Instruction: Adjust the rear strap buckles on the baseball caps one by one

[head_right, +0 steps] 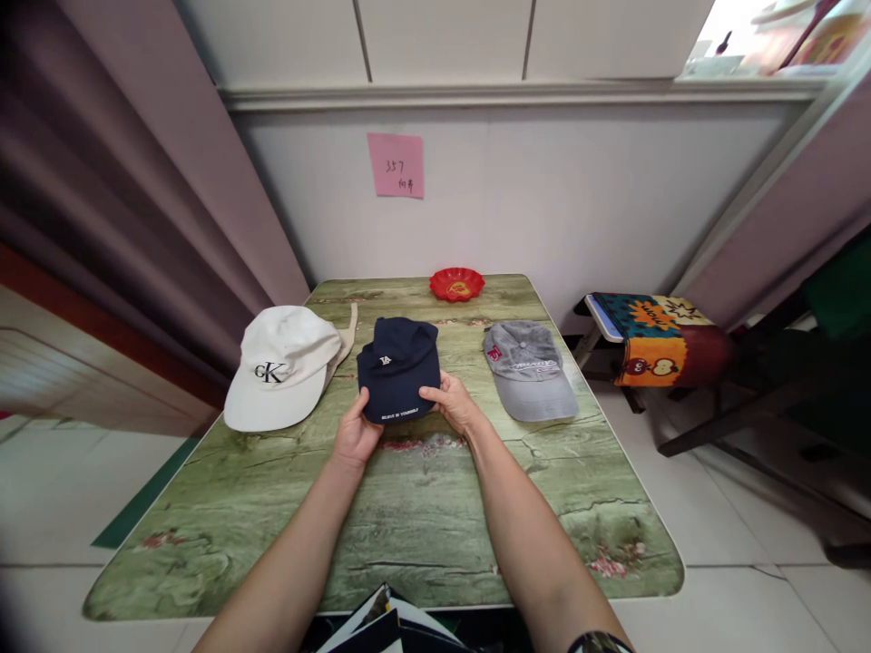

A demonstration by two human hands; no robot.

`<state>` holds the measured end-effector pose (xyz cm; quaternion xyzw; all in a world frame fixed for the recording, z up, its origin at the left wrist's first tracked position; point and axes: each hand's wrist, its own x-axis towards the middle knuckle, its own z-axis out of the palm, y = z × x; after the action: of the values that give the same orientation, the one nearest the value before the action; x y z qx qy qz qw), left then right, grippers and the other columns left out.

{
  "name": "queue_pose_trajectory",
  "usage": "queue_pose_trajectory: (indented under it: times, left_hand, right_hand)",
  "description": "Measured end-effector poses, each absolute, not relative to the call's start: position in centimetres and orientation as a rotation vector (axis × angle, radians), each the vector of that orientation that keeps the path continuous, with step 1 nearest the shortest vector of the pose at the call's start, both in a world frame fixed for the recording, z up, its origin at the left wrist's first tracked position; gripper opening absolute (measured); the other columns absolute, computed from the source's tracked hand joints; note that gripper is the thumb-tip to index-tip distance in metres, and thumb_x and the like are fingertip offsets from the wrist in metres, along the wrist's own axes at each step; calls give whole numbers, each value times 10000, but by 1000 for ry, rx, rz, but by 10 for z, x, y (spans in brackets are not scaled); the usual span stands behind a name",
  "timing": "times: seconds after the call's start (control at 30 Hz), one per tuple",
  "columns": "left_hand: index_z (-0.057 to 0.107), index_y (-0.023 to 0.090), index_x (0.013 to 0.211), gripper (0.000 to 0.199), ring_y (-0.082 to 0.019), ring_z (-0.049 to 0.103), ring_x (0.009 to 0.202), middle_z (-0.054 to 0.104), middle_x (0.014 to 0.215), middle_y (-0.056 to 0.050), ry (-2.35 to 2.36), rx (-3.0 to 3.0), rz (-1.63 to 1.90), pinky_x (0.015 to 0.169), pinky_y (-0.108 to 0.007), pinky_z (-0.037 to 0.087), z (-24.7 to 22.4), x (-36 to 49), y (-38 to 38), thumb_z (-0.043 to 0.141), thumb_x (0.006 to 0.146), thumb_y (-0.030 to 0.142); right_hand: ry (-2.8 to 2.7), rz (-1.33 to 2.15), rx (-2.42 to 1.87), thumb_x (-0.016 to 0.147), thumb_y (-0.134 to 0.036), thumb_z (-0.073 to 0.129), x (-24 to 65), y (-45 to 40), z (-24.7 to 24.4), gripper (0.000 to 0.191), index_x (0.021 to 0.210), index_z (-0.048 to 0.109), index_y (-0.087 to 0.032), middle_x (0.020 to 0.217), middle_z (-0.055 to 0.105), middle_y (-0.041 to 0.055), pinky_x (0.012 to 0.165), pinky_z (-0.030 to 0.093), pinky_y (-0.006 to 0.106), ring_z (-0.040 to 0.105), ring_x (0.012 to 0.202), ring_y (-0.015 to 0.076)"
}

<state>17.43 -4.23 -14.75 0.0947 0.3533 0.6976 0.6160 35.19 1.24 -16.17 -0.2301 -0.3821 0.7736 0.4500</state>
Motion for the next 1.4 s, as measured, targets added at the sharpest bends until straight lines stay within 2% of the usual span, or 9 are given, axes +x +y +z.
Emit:
queue_pose_trajectory:
  times: [0.13,0.3,0.37,0.47,0.6,0.87,1.07,1.27,1.4]
  left_hand:
    - [718,164,1061,227,-186,723,960,769,1043,-62,865,264,1557,915,-292,567,-146,169,-45,644,847,156]
    - [644,229,1253,531,-225,677,1093,718,1205,-49,794,456,1479,1004,-347,514,-142,175,-53,711,740,109]
    - [638,232,1263,508,-230,661,1127,712,1217,-46,755,431,1469,1043,-371,483,-142,175,-55,693,765,148]
    - [668,182,1211,375,-262,632,1181,726,1177,-82,673,341,1460,1100,-433,424,-144,171,-54,620,862,310]
    - [661,155,1238,490,-305,524,1312,706,1215,-116,569,306,1449,1171,-506,306,-150,163,-53,480,935,494]
    - [596,197,1349,496,-238,403,1410,650,1316,-76,519,299,1562,1222,-474,206,-140,142,-46,391,972,447]
    - [659,192,1263,462,-241,450,1377,686,1257,-72,561,407,1524,1207,-480,248,-93,130,-44,369,992,428]
    - [727,182,1092,386,-246,561,1281,737,1157,-64,700,542,1649,1151,-426,379,-48,151,-48,480,966,450]
    - [733,173,1039,389,-256,631,1189,761,1068,-65,812,709,1687,1061,-389,481,-23,165,-56,605,887,508]
  right_hand:
    - [-819,1889,-562,739,-409,802,351,15,-162,388,1035,671,-195,1008,760,42,758,594,294,719,839,171]
    - [-686,1816,-549,726,-337,812,354,16,-158,415,1097,645,-254,1086,753,8,886,574,339,715,941,191]
    - [-653,1820,-549,738,-316,797,356,15,-158,374,1076,647,-261,1067,758,-7,890,573,340,716,939,189]
    - [-636,1876,-529,755,-287,766,360,14,-159,340,1075,656,-247,1022,768,-15,869,576,326,724,906,182]
    - [-730,2010,-479,750,-249,740,365,11,-158,376,1115,660,-205,1018,770,14,855,572,308,730,881,181]
    - [-887,2111,-436,691,-235,703,369,7,-160,435,1122,655,-195,1032,766,51,854,568,379,727,903,234]
    - [-992,2079,-399,650,-224,680,363,7,-159,422,1071,657,-197,1031,757,54,825,562,375,716,909,239]
    - [-961,1974,-414,616,-137,695,359,7,-155,387,994,684,-219,881,750,-22,757,544,267,681,752,145]
    - [-954,1836,-495,609,-140,723,356,8,-157,332,926,694,-235,872,756,-34,791,546,296,694,778,160]
